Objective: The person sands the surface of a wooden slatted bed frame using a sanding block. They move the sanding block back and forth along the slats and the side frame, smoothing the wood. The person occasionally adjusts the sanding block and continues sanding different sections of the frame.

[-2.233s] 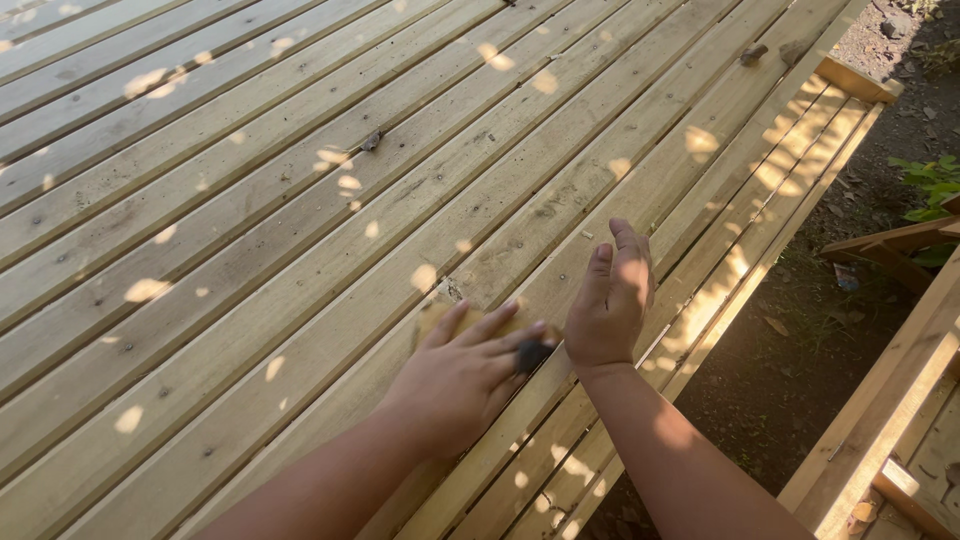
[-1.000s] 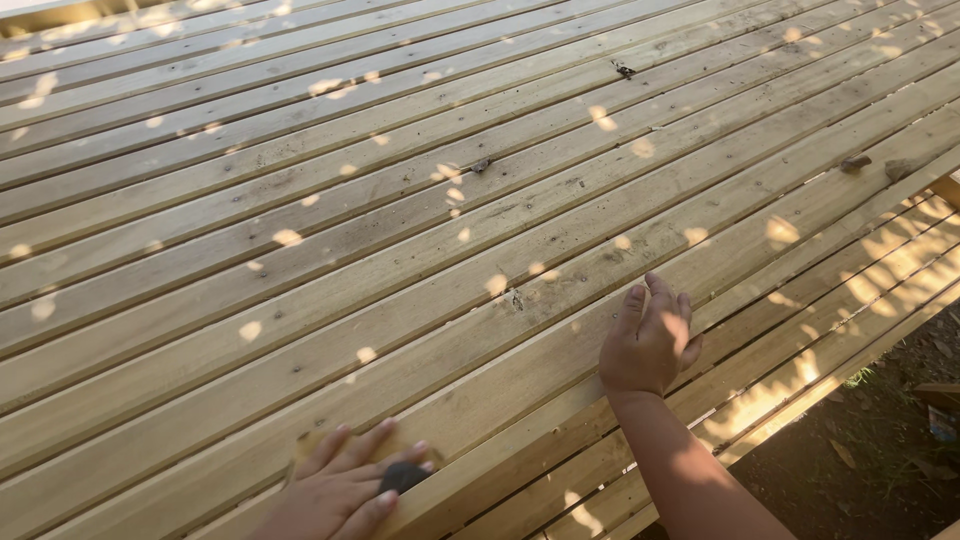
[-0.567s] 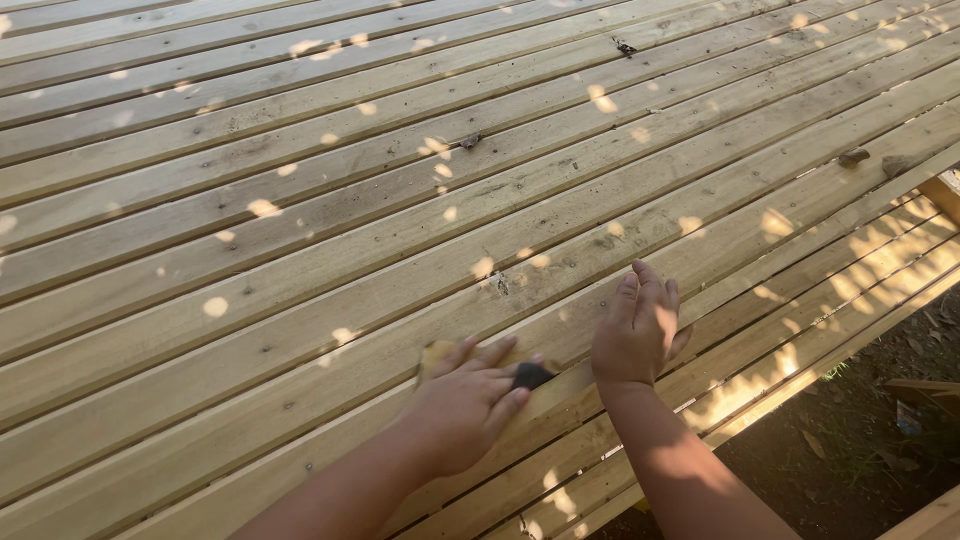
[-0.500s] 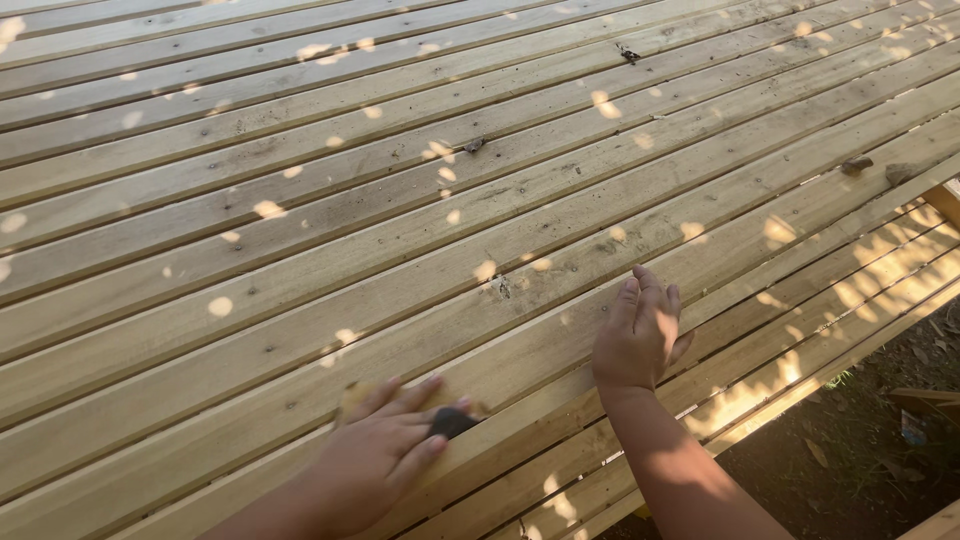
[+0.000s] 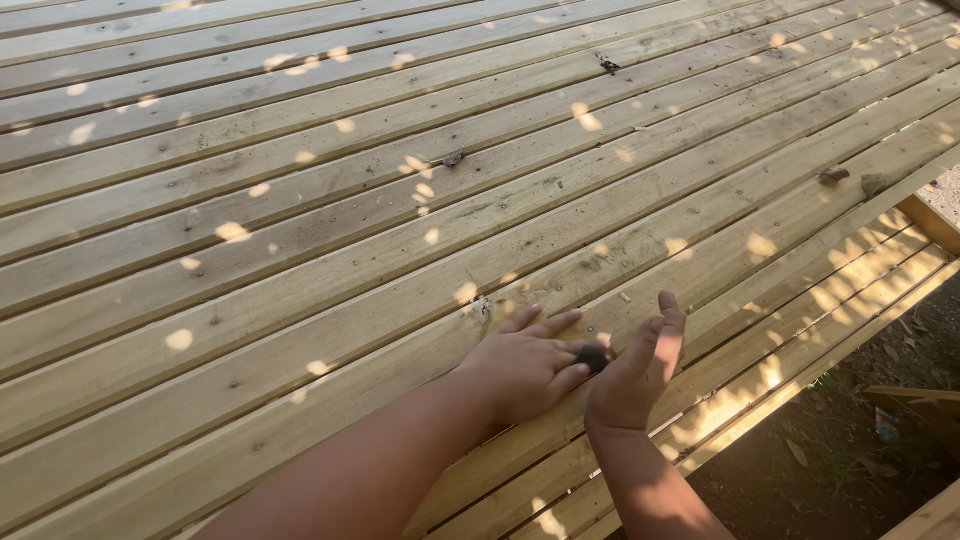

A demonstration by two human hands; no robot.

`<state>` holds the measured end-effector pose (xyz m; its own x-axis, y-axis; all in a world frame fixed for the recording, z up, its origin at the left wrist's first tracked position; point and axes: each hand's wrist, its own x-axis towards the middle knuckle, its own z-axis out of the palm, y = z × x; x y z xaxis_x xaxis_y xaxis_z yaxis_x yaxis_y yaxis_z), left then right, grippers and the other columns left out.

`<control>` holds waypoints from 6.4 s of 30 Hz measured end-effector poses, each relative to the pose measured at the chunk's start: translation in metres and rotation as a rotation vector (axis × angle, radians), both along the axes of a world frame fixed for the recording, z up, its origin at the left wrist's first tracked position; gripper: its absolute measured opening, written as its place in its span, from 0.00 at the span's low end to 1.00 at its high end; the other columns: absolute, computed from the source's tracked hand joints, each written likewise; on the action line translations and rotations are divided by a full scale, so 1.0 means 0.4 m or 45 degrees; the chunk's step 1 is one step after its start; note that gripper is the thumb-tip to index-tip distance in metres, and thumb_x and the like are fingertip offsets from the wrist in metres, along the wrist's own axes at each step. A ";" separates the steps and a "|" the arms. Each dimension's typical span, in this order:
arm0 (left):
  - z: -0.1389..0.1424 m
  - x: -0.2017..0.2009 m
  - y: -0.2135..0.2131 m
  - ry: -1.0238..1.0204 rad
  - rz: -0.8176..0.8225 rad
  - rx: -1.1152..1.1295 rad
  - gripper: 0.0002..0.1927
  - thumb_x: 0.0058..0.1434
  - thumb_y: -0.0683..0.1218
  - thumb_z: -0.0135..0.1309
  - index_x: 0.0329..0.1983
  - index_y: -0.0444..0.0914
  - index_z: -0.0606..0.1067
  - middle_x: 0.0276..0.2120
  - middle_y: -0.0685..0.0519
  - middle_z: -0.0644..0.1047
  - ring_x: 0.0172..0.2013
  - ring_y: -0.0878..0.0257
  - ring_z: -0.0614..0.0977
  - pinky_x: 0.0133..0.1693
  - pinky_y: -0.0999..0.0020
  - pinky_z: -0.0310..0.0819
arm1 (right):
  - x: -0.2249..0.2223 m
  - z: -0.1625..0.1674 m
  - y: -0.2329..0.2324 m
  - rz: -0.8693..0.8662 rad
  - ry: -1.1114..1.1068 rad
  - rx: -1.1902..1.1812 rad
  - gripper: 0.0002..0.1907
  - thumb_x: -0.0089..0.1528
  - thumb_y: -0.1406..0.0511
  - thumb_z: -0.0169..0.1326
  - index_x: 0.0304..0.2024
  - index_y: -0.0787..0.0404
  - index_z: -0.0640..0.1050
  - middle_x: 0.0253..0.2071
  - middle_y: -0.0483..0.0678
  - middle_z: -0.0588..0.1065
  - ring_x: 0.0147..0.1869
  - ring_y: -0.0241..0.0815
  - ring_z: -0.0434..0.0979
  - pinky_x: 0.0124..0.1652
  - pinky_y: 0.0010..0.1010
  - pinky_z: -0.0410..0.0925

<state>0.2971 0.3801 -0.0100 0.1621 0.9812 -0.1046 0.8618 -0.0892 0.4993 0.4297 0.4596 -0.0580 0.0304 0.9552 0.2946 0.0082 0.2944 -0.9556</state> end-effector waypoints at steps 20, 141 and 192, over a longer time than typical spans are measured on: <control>0.046 -0.089 -0.227 0.017 -0.077 -0.125 0.25 0.71 0.57 0.30 0.70 0.63 0.62 0.71 0.71 0.62 0.75 0.63 0.48 0.73 0.51 0.26 | -0.010 0.065 -0.034 -0.272 -0.136 -0.473 0.35 0.72 0.52 0.28 0.78 0.54 0.42 0.81 0.55 0.45 0.82 0.52 0.47 0.74 0.39 0.45; 0.057 -0.044 -0.085 0.025 -0.170 -0.010 0.24 0.71 0.56 0.31 0.70 0.57 0.65 0.71 0.70 0.62 0.74 0.68 0.51 0.73 0.52 0.31 | -0.034 0.059 -0.096 -0.163 0.125 -0.450 0.43 0.69 0.45 0.30 0.78 0.57 0.36 0.81 0.57 0.43 0.81 0.51 0.50 0.72 0.39 0.49; -0.050 -0.237 -0.564 0.762 1.147 0.219 0.25 0.71 0.63 0.32 0.70 0.67 0.63 0.72 0.65 0.59 0.73 0.61 0.50 0.70 0.44 0.31 | -0.362 0.003 0.239 1.198 -0.857 0.305 0.33 0.71 0.50 0.23 0.72 0.52 0.65 0.75 0.43 0.63 0.83 0.41 0.48 0.76 0.38 0.38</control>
<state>0.2023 0.1546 -0.0301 -0.6534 0.7236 0.2223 0.7450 0.6668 0.0194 0.2848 0.5551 -0.0566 -0.8857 0.4368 0.1570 0.1733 0.6249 -0.7613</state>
